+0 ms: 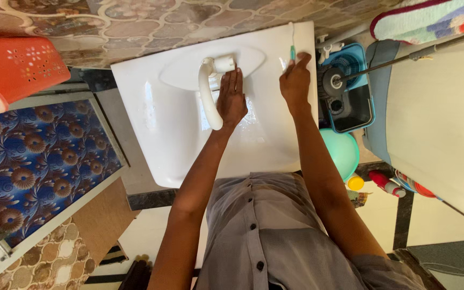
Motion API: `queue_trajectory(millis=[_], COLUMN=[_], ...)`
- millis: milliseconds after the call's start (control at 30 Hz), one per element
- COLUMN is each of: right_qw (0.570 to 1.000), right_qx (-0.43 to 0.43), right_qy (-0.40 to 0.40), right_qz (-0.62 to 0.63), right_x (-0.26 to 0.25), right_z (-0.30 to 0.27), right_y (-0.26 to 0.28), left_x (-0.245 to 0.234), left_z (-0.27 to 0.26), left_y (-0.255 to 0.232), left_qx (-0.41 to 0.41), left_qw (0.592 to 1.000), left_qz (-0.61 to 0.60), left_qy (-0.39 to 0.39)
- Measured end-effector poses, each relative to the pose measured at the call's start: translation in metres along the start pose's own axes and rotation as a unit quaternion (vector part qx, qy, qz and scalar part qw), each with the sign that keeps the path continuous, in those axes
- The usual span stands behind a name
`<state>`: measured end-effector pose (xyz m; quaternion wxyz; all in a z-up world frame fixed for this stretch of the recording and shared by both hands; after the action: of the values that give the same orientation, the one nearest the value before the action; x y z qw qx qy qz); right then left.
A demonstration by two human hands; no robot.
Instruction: The person fills a green soap dispenser with water from the sink faucet, then uses a toothbrush to scrub the sink basin and faucet. The person rinses the toothbrush and continues scrubbing the sink surfaces.
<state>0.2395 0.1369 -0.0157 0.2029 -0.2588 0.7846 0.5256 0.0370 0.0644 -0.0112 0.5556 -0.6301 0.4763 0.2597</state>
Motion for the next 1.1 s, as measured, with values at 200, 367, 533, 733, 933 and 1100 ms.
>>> queue_trajectory(millis=[200,367,533,733,933,1100], right_qw=[0.957,0.997,0.982,0.99,0.989,0.98], right_qx=[-0.209,-0.047,-0.151,-0.092,-0.109,-0.147], right_qy=[-0.136,-0.06,0.041,-0.034,-0.01,0.003], right_qz=[-0.145,-0.034,-0.102,-0.106,-0.102,-0.133], right_x=[-0.019,0.0,0.075,0.026,0.048,0.059], right_z=[-0.015,-0.015,-0.026,-0.006,-0.007,-0.003], right_y=[0.004,-0.002,0.014,-0.003,0.011,0.013], left_x=[-0.004,-0.002,-0.002,-0.01,-0.007,0.0], left_z=[-0.002,-0.001,-0.004,-0.001,-0.002,0.0], left_y=[-0.001,-0.001,-0.001,-0.003,-0.004,0.001], left_qx=[-0.008,-0.016,-0.025,-0.022,-0.022,-0.001], left_qw=[1.0,1.0,0.999,0.999,0.999,1.0], left_qz=[-0.002,-0.007,0.036,-0.023,-0.03,-0.009], left_qy=[0.003,0.017,0.028,0.027,0.02,0.02])
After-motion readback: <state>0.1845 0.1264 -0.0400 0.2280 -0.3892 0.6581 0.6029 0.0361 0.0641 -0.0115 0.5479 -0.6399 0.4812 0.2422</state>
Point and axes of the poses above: each hand's wrist, its own z-axis towards the middle knuckle, its own x-axis out of the palm, y = z × x, the point moved 2 cm from there along z, towards the middle knuckle, and after that the axes turned 11 degrees about y, right-handed, at the moved point
